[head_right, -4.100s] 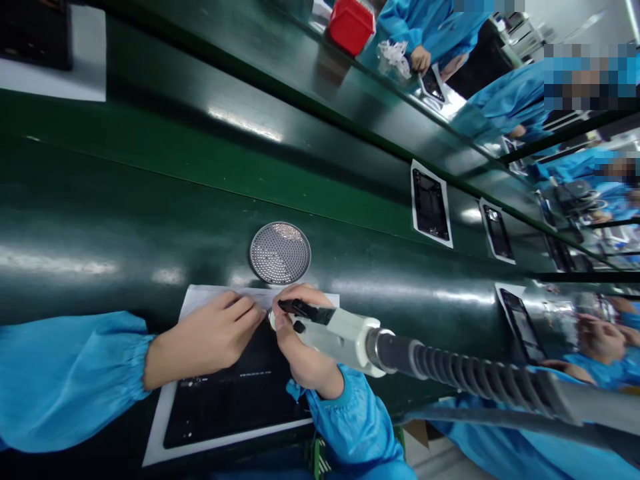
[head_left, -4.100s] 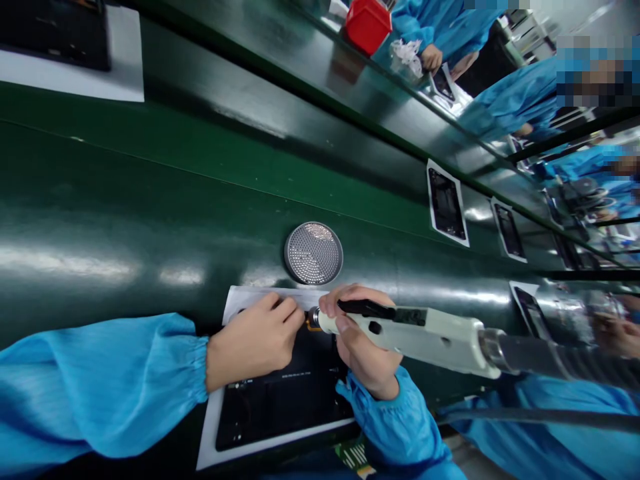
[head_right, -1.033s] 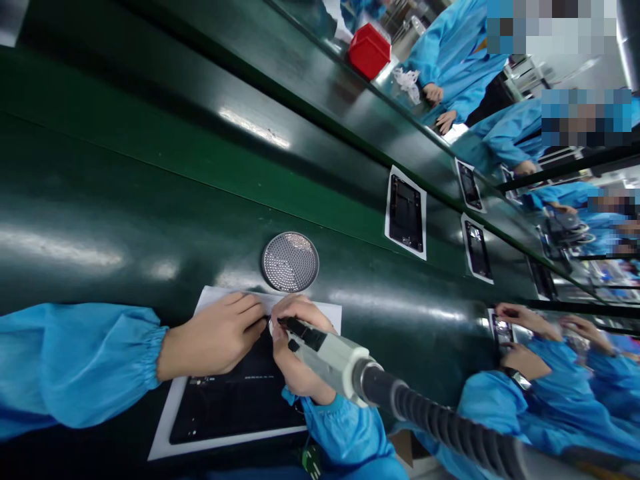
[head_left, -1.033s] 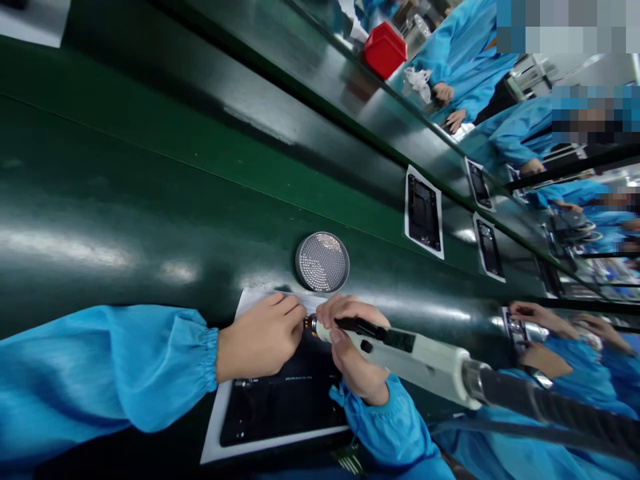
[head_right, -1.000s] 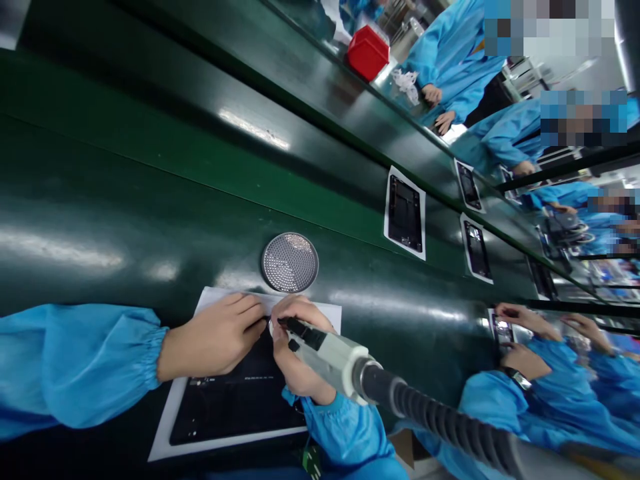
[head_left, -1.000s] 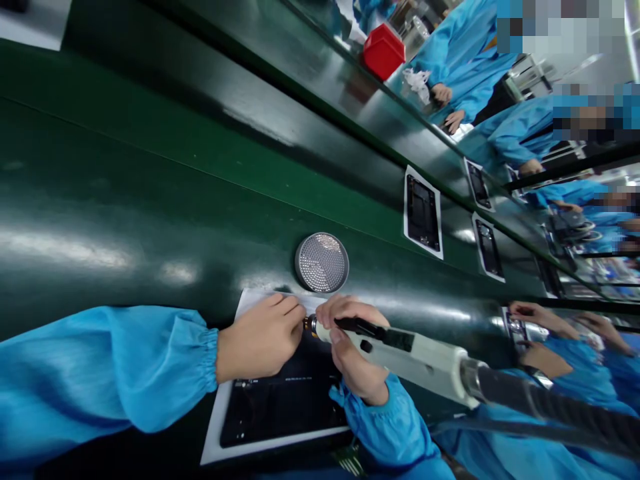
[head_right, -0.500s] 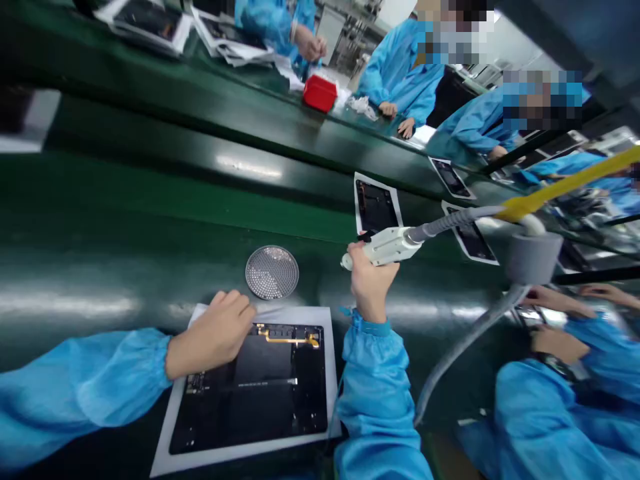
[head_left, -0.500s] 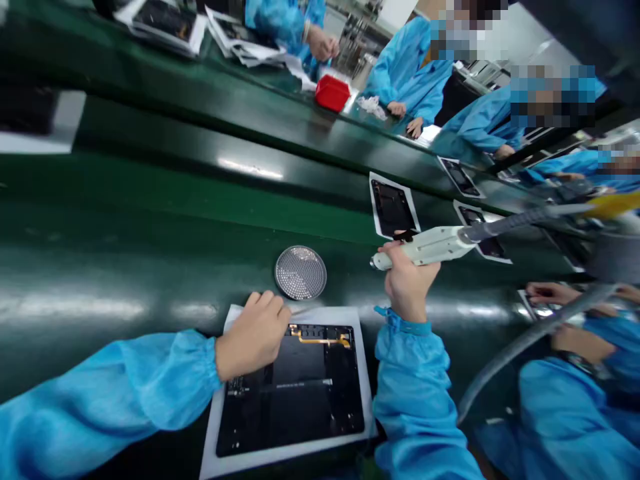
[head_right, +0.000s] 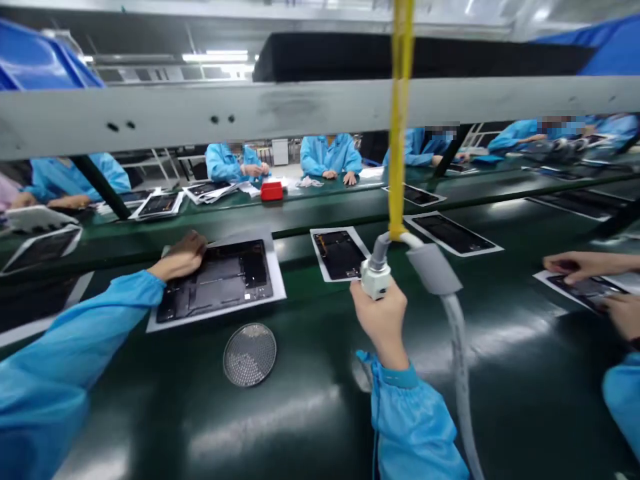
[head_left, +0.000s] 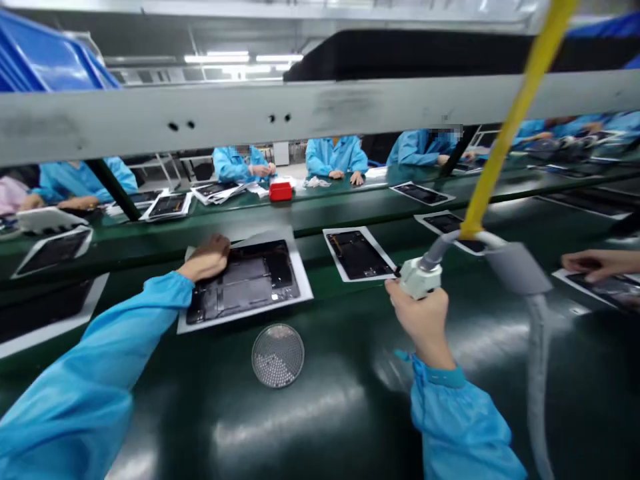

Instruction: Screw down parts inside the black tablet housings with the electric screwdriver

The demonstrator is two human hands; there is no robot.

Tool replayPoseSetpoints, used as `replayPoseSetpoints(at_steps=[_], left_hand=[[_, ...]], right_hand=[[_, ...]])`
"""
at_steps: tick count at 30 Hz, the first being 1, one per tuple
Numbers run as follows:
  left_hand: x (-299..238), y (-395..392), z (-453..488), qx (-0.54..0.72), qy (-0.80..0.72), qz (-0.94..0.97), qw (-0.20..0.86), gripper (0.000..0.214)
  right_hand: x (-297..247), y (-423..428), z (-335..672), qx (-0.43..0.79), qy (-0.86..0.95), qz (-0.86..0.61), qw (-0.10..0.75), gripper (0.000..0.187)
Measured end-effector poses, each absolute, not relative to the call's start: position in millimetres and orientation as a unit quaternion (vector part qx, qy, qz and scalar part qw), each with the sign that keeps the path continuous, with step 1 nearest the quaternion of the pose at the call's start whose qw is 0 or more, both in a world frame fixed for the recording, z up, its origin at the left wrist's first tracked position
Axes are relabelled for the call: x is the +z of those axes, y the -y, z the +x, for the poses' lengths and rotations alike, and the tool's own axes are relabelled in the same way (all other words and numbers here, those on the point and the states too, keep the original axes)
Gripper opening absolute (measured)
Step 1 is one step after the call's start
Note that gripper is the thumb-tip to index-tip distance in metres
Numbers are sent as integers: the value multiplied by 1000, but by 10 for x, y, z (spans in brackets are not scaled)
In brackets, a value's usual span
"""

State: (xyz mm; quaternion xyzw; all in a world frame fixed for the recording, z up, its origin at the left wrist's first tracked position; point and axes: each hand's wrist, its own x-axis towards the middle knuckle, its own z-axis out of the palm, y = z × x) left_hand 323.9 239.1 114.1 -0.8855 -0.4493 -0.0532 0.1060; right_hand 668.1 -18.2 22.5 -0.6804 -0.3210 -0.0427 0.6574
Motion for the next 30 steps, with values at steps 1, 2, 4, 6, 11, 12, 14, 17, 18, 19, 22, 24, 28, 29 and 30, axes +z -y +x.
replayPoseSetpoints(at_steps=[1,2,4,6,11,12,14,17,18,19,22,24,28,29,30], left_hand=[[1142,-2560,3297,-50,468,-875,110,24],[1100,-2674,3359,-43,486,-866,109,27],[905,-2767,3526,-24,505,-858,90,36],[619,-2722,3796,2,488,-871,51,36],[-83,-2291,4846,37,344,-935,-73,32],[-181,-2195,5054,36,321,-942,-94,32],[-323,-2043,5402,25,293,-947,-133,33],[-417,-1945,5716,-6,294,-937,-190,32],[-424,-1943,5771,-19,301,-930,-211,31],[-423,-1950,5807,-32,311,-921,-234,31],[-391,-1986,5847,-74,348,-881,-313,31],[-359,-1994,5858,-104,376,-843,-371,32],[-296,-1926,5927,-160,418,-761,-470,36],[-278,-1892,5958,-172,425,-743,-487,36],[-256,-1856,5992,-183,432,-728,-500,37]], right_hand=[[229,176,6676,-37,330,-681,652,29],[232,168,6672,-28,339,-681,649,29],[233,147,6663,-13,360,-678,640,30],[231,124,6651,2,383,-677,628,31],[235,87,6621,15,421,-669,612,28],[244,91,6621,17,429,-666,611,28],[271,116,6633,18,444,-659,607,31],[328,180,6671,12,456,-655,602,35],[348,203,6687,11,457,-655,601,34],[368,226,6703,10,457,-656,601,32],[432,298,6757,8,448,-656,608,30],[485,362,6795,7,440,-663,606,32],[620,541,6857,8,430,-691,581,35],[655,593,6866,8,424,-694,582,35],[688,646,6873,10,419,-694,586,35]])
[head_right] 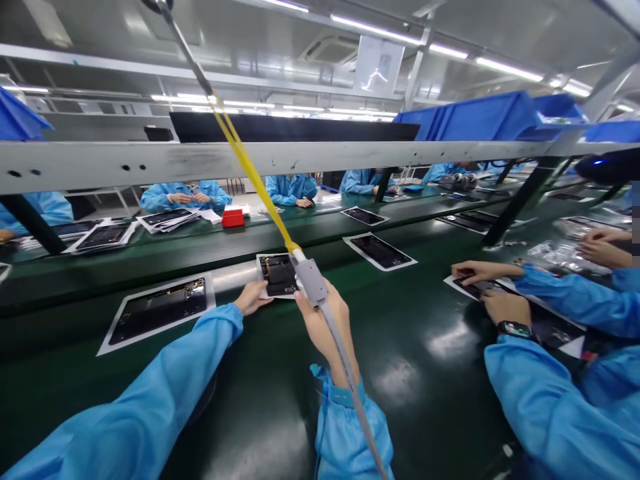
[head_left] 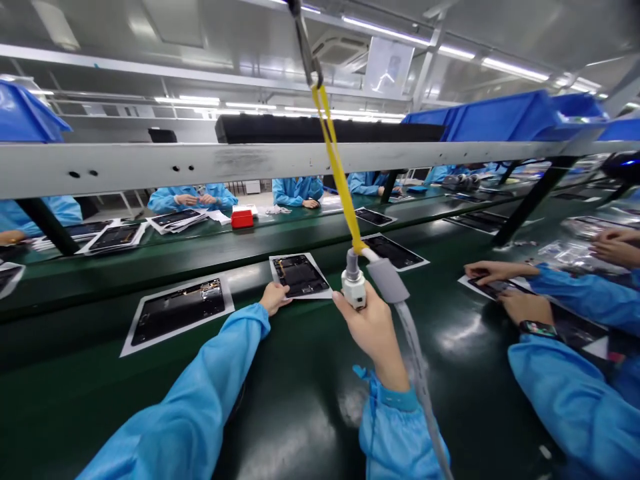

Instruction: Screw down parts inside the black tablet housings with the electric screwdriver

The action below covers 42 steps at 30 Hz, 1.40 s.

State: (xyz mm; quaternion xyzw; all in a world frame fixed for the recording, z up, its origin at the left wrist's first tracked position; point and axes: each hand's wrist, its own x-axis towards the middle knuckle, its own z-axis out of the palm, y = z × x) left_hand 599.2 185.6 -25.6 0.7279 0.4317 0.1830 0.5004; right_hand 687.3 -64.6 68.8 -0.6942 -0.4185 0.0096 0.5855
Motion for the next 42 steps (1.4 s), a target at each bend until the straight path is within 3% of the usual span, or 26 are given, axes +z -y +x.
replayPoseSetpoints(at_steps=[6,12,15,18,22,26,29,37,42], left_hand=[[20,-1673,5907,200,-426,691,550,36],[296,-1337,4495,116,-361,710,593,27],[380,-1046,3659,32,-332,712,618,33],[417,-784,3111,-92,-309,710,626,24],[302,-433,2788,-166,-255,830,469,33],[45,-1,2713,-21,-220,955,200,23],[-114,198,2756,39,-205,975,73,23],[-204,-320,2939,138,-154,978,-21,12],[-358,-552,3011,175,-84,981,-4,21]], right_hand=[[824,1036,6931,-60,348,-713,605,41],[853,1378,6992,-102,263,-748,600,55],[862,1340,6929,-87,299,-716,624,43],[874,1167,6776,-46,353,-676,645,28],[812,838,6477,85,423,-602,672,28],[659,516,6106,235,471,-526,668,40],[570,329,5776,296,487,-475,671,34],[494,226,5229,316,498,-476,653,26],[390,216,5198,328,485,-468,662,20]])
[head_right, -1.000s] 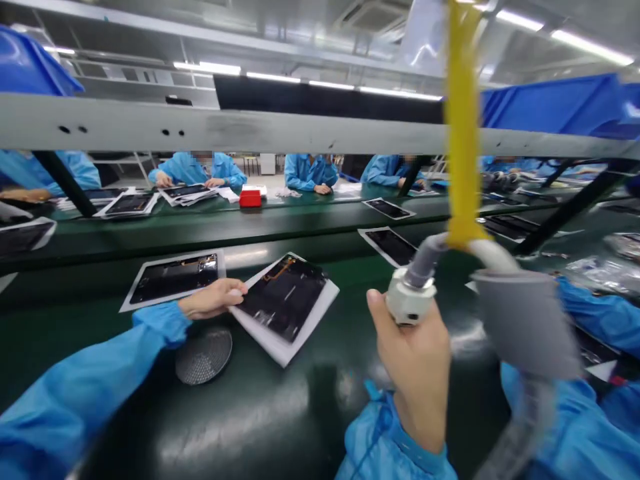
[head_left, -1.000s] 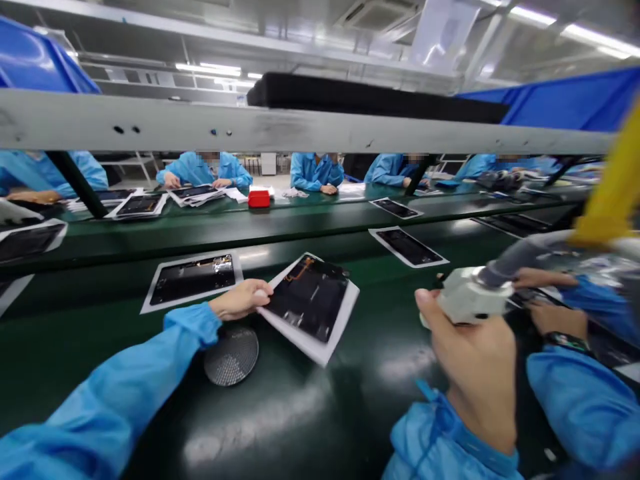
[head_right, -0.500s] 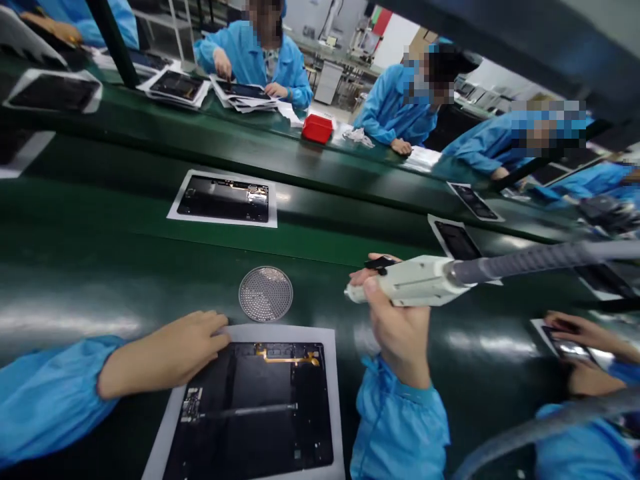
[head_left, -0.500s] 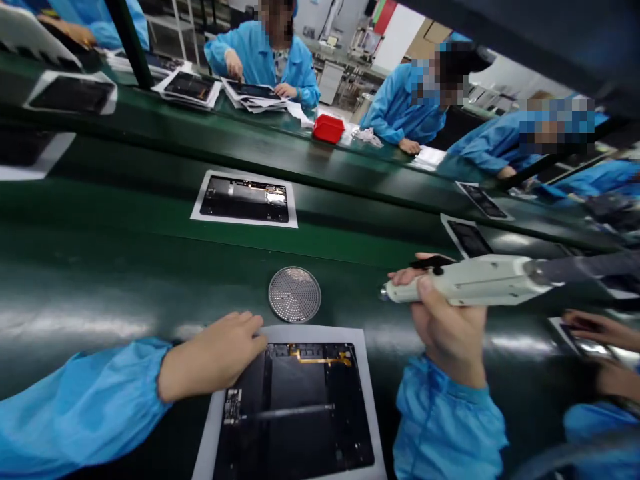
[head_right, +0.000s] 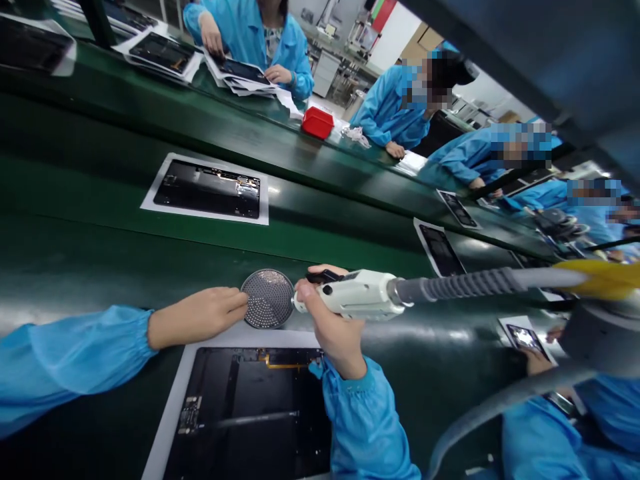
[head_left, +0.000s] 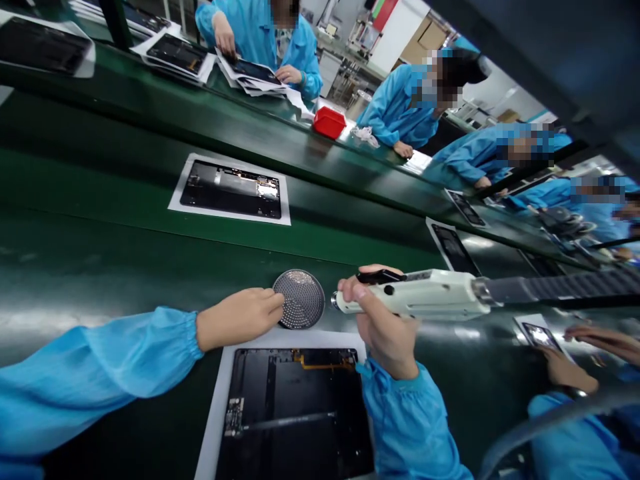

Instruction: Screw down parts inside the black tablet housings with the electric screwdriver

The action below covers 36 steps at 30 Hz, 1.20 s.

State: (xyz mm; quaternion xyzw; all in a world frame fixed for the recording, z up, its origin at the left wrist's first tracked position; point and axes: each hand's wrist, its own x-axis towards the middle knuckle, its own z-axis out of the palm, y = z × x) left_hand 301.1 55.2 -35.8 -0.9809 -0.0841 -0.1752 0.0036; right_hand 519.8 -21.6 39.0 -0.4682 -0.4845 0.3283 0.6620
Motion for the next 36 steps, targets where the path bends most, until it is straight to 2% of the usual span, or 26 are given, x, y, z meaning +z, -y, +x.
replayPoseSetpoints(at_steps=[5,12,16,26,36], left_hand=[[-392,-244,3038,-186,131,-973,30,26],[-352,212,2950,-185,158,-970,20,20],[-377,187,2946,-151,173,-972,-41,10],[-383,126,3003,-167,171,-971,-27,17],[-352,138,3025,-166,171,-970,-47,9]], right_hand=[[241,96,5075,340,488,-484,642,22],[44,-42,4883,355,481,-506,622,22],[1,-57,4834,355,478,-510,621,22],[45,-45,4833,380,485,-501,607,19],[-5,-65,4839,373,511,-457,625,17]])
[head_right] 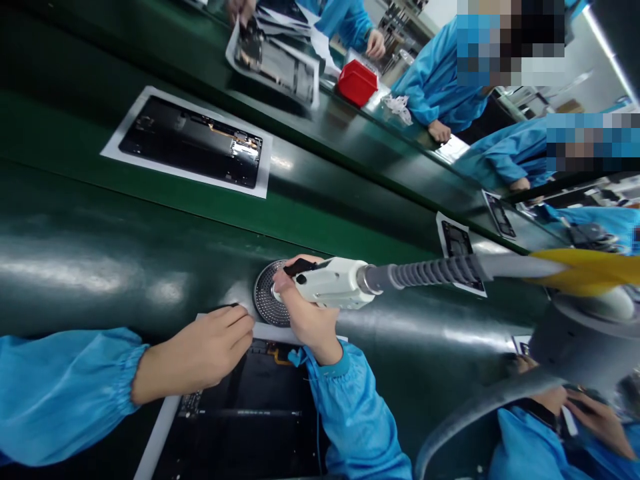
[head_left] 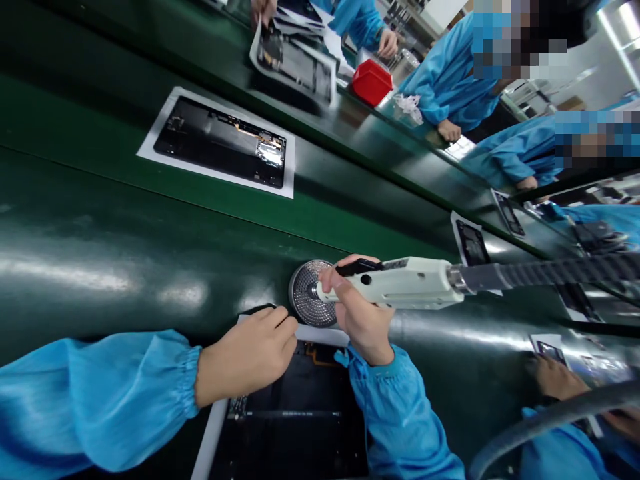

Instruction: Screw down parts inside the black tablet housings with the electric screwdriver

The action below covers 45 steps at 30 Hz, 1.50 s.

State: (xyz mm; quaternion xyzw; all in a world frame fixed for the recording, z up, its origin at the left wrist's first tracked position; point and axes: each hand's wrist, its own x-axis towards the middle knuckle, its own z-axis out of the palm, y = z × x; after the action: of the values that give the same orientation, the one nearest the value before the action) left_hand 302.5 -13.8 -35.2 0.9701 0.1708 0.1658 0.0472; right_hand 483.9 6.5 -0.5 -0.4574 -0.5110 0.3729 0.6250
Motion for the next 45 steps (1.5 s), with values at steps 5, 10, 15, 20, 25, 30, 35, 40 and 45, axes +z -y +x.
replayPoseSetpoints(at_steps=[5,10,15,20,25,30,35,40,45], left_hand=[[-304,122,3007,146,-171,972,61,3],[-329,95,3023,164,-160,969,91,11],[-409,95,3146,186,-136,967,109,15],[-435,155,3244,188,-168,963,94,11],[-446,177,3263,200,-165,964,62,9],[-451,169,3236,203,-135,969,31,9],[-417,232,3200,191,-131,973,11,11],[-406,341,3135,159,-149,976,23,21],[-431,369,3129,153,-153,975,45,23]], right_hand=[[5,-69,4851,380,517,-447,623,22],[314,113,4966,363,524,-421,646,25],[402,451,5061,349,506,-434,659,26],[217,665,5068,365,515,-456,627,27],[109,697,5068,340,537,-483,603,21],[50,701,5044,337,527,-506,593,18],[5,734,5014,338,532,-520,576,17],[-32,756,5000,342,532,-525,569,17],[-26,758,5010,343,529,-531,567,17]])
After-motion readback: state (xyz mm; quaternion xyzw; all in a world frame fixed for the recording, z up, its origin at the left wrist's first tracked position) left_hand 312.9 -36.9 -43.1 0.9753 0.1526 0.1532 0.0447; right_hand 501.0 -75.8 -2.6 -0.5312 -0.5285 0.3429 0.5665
